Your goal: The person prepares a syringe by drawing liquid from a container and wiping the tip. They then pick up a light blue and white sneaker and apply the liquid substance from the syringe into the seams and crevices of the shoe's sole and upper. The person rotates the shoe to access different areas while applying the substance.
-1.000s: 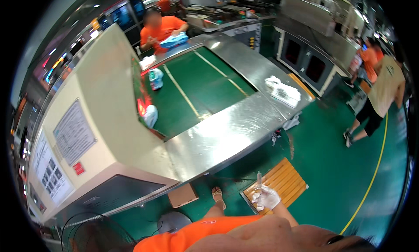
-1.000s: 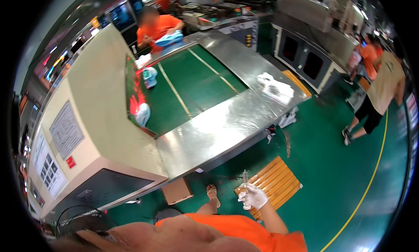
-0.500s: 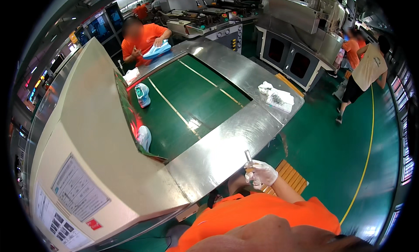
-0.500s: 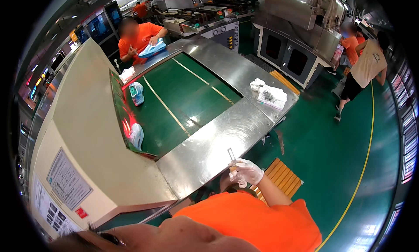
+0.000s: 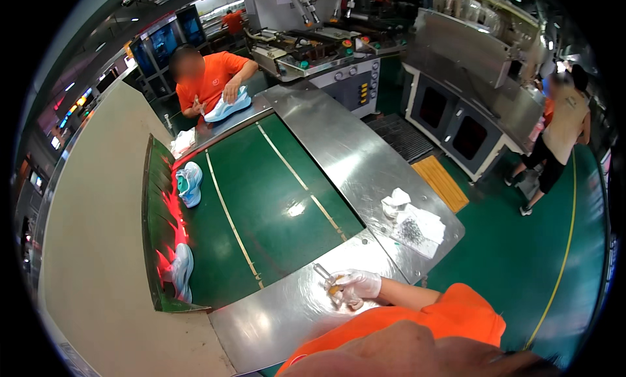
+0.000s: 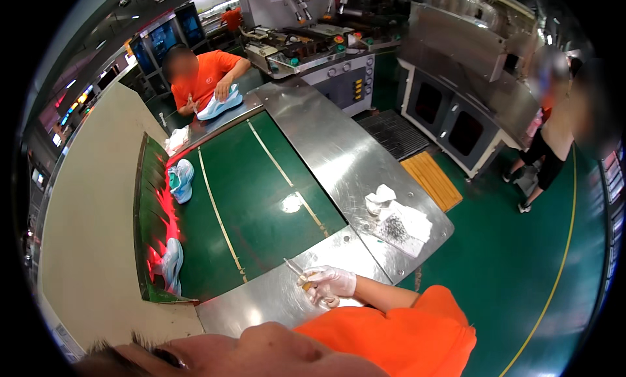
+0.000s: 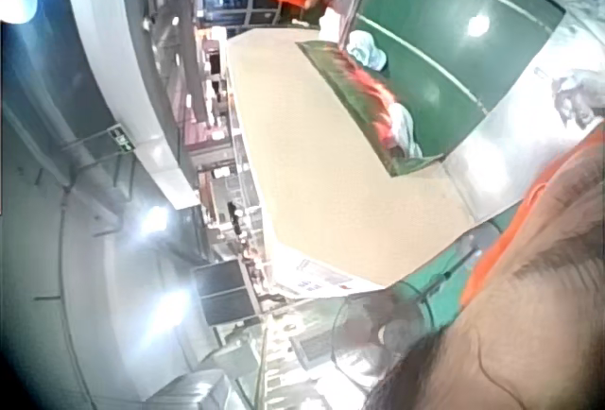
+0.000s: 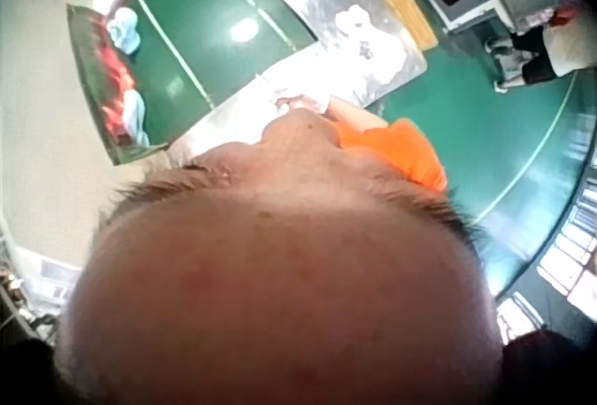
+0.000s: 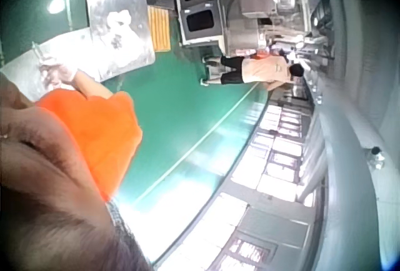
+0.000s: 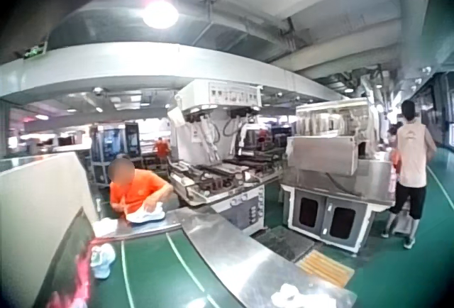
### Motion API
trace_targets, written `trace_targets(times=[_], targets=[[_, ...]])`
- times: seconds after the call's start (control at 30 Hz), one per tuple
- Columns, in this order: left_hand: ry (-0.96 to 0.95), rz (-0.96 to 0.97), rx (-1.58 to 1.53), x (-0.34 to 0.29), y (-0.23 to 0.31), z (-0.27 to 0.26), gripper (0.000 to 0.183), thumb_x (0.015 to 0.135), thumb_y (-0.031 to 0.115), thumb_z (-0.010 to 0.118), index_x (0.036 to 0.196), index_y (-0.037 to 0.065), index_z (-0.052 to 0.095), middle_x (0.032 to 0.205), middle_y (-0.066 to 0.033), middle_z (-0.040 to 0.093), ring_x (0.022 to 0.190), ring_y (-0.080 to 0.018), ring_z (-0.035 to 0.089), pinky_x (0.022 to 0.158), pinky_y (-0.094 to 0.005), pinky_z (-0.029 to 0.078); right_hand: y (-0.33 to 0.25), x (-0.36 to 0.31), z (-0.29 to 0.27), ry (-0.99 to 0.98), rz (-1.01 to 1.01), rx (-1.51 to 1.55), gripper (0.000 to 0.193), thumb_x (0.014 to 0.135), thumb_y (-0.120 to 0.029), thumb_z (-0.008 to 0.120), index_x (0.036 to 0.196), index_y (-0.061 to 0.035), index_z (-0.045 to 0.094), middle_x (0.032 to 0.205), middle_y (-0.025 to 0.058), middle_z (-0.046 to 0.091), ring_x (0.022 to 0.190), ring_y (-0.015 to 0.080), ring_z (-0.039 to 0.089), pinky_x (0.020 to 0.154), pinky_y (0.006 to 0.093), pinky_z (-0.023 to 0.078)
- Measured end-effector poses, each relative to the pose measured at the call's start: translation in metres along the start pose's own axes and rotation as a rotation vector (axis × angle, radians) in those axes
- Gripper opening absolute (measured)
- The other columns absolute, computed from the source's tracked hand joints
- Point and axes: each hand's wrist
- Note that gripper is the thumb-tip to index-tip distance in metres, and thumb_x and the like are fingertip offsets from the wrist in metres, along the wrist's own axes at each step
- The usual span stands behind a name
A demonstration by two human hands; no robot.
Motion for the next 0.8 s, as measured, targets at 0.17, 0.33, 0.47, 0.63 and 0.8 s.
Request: trace_targets(times=[0.17, 0.33, 0.47, 0.63, 0.8], targets=[[0.061, -0.048, -0.060, -0.009, -0.003, 0.027, 0.017, 0.083, 0.021, 0.061, 0.094, 0.007, 0.062, 0.081, -0.0115, 0.064, 0.074, -0.0287, 0.063, 0.062, -0.0381, 0.049, -0.003, -0.001, -0.049, -0.018, 0.057, 0.184, 0.029, 0.096, -0.019, 0.055, 0.121, -0.0033, 0.055, 0.097, 0.0125, 0.064, 0.081, 0.0266, 0.068, 0.063, 0.0361, 0.054], [0.105, -0.071, -0.100, -0.016, -0.044, 0.047, 0.018, 0.083, 0.020, 0.062, 0.096, 0.007, 0.063, 0.082, -0.0118, 0.065, 0.075, -0.0290, 0.063, 0.064, -0.0380, 0.049, 0.021, -0.017, -0.082, -0.053, 0.022, 0.199, 0.031, 0.094, -0.019, 0.058, 0.121, -0.0035, 0.056, 0.099, 0.0121, 0.065, 0.075, 0.0270, 0.065, 0.062, 0.0367, 0.052], [0.154, -0.097, -0.121, -0.028, -0.089, 0.066, 0.019, 0.082, 0.019, 0.062, 0.097, 0.007, 0.063, 0.082, -0.0119, 0.065, 0.076, -0.0293, 0.063, 0.065, -0.0380, 0.049, 0.034, -0.035, -0.080, -0.053, 0.035, 0.127, 0.034, 0.091, -0.020, 0.062, 0.120, -0.0033, 0.055, 0.095, 0.0151, 0.064, 0.065, 0.0268, 0.062, 0.051, 0.0336, 0.048], [0.182, -0.106, -0.101, -0.062, -0.146, 0.104, 0.020, 0.082, 0.018, 0.063, 0.098, 0.007, 0.064, 0.083, -0.0122, 0.066, 0.078, -0.0296, 0.064, 0.067, -0.0379, 0.050, 0.054, -0.065, -0.080, -0.011, 0.008, 0.056, 0.031, 0.089, -0.018, 0.063, 0.113, 0.0003, 0.060, 0.097, 0.0170, 0.060, 0.079, 0.0328, 0.063, 0.070, 0.0416, 0.051], [0.128, -0.141, -0.006, -0.108, -0.192, 0.146, 0.021, 0.081, 0.017, 0.063, 0.099, 0.007, 0.064, 0.084, -0.0124, 0.066, 0.079, -0.0299, 0.064, 0.068, -0.0379, 0.050, 0.068, -0.109, -0.060, 0.053, -0.223, -0.069, 0.033, 0.090, -0.023, 0.061, 0.112, 0.0015, 0.058, 0.083, 0.0136, 0.058, 0.076, 0.0306, 0.061, 0.070, 0.0435, 0.050]])
Point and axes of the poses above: each hand's wrist, its own x-axis towards the middle knuckle, its own z-axis out of the palm, y = z × x
